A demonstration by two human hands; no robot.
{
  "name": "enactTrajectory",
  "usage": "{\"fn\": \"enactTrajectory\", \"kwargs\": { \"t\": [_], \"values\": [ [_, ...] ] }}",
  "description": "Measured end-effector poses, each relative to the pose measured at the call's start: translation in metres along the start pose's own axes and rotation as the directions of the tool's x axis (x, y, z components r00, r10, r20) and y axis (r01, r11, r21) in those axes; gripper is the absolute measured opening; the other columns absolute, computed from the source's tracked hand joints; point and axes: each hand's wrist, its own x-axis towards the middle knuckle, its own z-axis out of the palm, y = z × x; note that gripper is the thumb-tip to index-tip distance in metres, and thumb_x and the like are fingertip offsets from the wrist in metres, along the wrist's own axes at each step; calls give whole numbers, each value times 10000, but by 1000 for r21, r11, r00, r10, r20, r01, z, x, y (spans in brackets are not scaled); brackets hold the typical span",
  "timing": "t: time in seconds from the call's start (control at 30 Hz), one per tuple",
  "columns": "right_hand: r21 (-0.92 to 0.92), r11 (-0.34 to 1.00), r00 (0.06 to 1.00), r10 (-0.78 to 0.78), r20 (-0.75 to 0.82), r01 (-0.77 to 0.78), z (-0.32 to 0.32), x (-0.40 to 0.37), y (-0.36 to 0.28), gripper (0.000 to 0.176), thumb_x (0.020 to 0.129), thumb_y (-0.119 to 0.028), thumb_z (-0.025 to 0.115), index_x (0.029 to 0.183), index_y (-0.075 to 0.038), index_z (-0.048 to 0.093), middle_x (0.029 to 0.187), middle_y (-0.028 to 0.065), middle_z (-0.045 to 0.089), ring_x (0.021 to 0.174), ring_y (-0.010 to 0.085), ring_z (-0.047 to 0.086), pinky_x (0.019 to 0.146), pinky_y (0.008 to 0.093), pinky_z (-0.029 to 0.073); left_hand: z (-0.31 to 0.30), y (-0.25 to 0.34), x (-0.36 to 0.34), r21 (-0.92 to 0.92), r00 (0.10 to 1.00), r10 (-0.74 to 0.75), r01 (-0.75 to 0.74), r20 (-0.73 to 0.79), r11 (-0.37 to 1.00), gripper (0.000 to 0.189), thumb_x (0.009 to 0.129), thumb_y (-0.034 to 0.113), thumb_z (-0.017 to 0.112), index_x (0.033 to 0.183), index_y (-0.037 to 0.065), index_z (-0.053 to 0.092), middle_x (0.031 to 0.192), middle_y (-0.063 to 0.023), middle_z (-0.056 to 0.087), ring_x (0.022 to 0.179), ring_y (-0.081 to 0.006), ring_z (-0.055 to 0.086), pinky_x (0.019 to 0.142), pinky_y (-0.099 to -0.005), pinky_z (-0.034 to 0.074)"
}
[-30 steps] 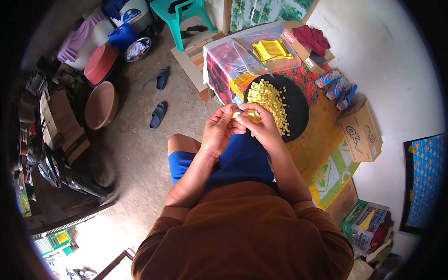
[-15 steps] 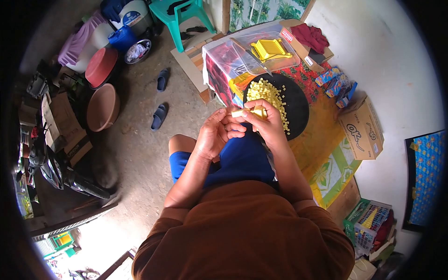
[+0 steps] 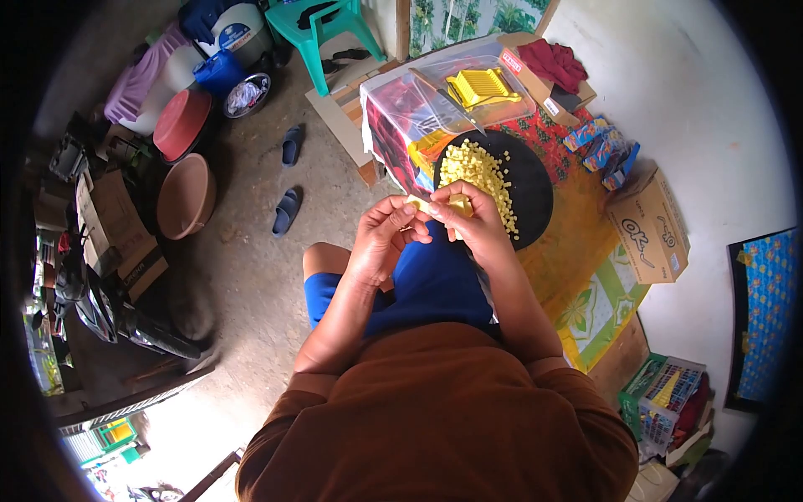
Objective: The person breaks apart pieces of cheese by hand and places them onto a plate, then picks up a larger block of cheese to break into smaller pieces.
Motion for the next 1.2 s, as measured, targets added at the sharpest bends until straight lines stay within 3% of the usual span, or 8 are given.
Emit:
{"fn": "enactTrajectory", "kwargs": {
  "t": [0.23, 0.33, 0.63, 1.2],
  "values": [
    [-104, 994, 997, 45, 65, -38, -2, -1, -1, 191, 857, -134, 678, 991, -5, 631, 829, 27, 629, 583, 55, 515, 499, 206, 414, -1, 1, -2, 272, 997, 58, -68, 45, 960, 174, 914, 102, 606, 1014, -36, 635, 869, -96, 659, 733, -146, 621, 687, -290, 531],
    [-132, 990, 997, 47, 53, -40, 1, -2, -1, 205, 860, -169, 688, 985, -10, 655, 742, -7, 603, 587, 34, 499, 485, 186, 378, 0, 2, -4, 316, 995, 81, -94, 54, 944, 188, 898, 86, 624, 1024, -52, 642, 863, -95, 659, 731, -144, 616, 683, -274, 519],
    [-17, 998, 996, 62, 59, -61, 1, -1, 7, 189, 861, -156, 678, 971, -4, 650, 743, 11, 612, 580, 49, 498, 490, 207, 382, -4, 0, -4, 291, 993, 75, -97, 87, 952, 174, 905, 66, 604, 1022, -58, 637, 858, -99, 658, 721, -149, 617, 675, -279, 525],
    [10, 996, 996, 91, 25, -91, 3, -2, 8, 186, 863, -184, 672, 958, -28, 639, 761, 7, 610, 573, 58, 521, 492, 206, 405, -6, -2, -5, 301, 988, 79, -115, 131, 947, 198, 919, 91, 596, 1059, -48, 622, 891, -89, 644, 754, -140, 612, 695, -285, 536]
  ]
}}
